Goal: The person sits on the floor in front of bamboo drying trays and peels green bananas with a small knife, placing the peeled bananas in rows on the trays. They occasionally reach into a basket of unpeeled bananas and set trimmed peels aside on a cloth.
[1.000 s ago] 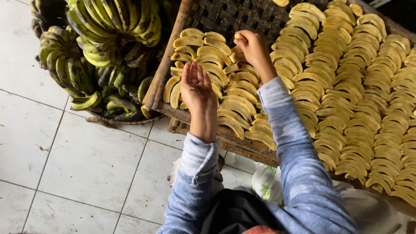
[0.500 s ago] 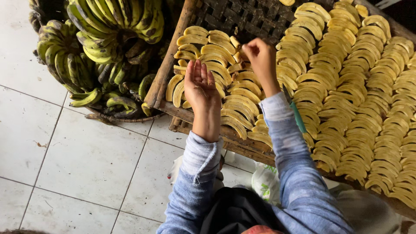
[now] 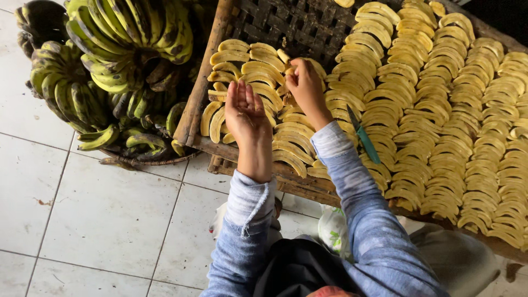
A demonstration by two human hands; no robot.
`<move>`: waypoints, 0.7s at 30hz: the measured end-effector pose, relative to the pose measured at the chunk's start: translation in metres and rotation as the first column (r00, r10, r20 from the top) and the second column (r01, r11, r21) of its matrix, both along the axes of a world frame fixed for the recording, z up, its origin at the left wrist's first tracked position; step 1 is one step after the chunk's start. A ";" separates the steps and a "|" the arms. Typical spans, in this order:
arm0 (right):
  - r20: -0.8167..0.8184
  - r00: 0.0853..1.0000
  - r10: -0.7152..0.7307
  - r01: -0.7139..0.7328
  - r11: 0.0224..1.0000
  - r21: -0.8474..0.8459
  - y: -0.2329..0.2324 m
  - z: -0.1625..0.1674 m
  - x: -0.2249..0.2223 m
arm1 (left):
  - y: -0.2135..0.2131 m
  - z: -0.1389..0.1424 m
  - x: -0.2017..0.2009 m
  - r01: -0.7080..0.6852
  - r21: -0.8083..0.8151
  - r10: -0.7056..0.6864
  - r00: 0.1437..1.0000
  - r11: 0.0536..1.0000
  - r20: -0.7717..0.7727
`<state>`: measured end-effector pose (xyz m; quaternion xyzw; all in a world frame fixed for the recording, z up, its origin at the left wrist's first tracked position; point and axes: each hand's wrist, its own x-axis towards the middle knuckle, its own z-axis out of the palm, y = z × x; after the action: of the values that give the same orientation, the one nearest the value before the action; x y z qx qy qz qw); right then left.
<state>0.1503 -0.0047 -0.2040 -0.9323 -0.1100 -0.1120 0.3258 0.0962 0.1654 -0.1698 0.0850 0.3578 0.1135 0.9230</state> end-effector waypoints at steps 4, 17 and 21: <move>0.033 0.995 0.091 -0.089 0.994 -0.060 -0.001 0.004 0.008 | -0.008 -0.003 0.002 0.004 -0.006 -0.004 1.000 1.000 0.005; -0.237 0.906 0.351 -0.158 0.798 0.581 0.038 0.054 0.090 | -0.027 -0.010 0.003 0.004 -0.007 -0.004 1.000 1.000 -0.013; -0.208 0.809 0.550 -0.415 0.785 0.459 0.077 0.067 0.114 | -0.022 -0.013 0.005 -0.032 0.008 0.033 0.999 0.999 -0.041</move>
<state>0.2642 0.0727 -0.1371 -0.7920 -0.2671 0.1149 0.5368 0.1009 0.1433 -0.1827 0.0849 0.3778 0.1281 0.9131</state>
